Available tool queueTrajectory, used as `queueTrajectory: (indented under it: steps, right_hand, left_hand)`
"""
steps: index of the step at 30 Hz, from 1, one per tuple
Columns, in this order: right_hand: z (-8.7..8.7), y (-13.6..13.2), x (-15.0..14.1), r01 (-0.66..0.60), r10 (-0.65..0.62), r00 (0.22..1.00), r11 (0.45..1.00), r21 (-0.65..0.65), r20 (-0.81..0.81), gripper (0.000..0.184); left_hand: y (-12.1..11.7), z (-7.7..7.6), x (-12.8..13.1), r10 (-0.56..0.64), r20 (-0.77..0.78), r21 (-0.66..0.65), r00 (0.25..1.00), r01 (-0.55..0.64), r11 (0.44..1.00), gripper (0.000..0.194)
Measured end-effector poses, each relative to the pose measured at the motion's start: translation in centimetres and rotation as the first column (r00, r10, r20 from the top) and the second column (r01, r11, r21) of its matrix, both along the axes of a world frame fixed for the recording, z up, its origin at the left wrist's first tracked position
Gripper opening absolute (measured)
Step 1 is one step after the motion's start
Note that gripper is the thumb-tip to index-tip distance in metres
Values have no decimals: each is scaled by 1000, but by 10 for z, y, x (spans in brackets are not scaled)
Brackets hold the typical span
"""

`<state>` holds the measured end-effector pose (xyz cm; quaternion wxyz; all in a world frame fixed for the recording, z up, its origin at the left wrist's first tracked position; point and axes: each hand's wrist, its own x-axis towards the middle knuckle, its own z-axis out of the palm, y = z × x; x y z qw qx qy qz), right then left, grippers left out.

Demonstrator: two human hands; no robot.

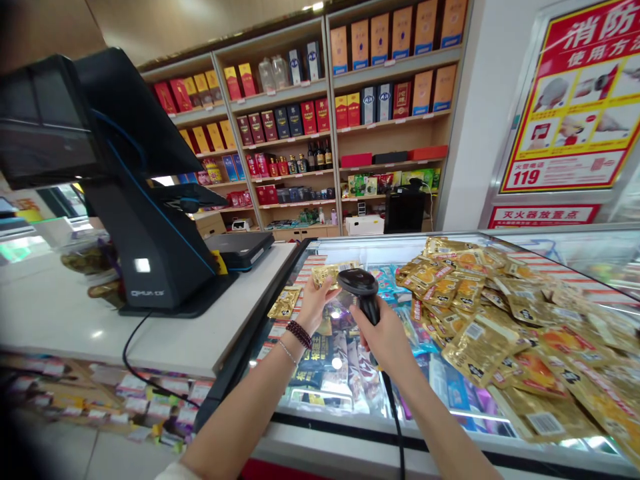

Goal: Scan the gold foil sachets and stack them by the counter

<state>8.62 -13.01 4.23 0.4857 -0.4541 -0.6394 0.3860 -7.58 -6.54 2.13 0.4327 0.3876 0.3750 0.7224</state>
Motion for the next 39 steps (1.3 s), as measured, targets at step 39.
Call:
queueTrajectory:
  steps: [39]
  right_hand:
    - [-7, 7, -6, -119, 79, 961, 983, -140, -266, 36]
  left_hand:
    - [-11, -7, -48, 299, -952, 264, 67, -316, 911, 37]
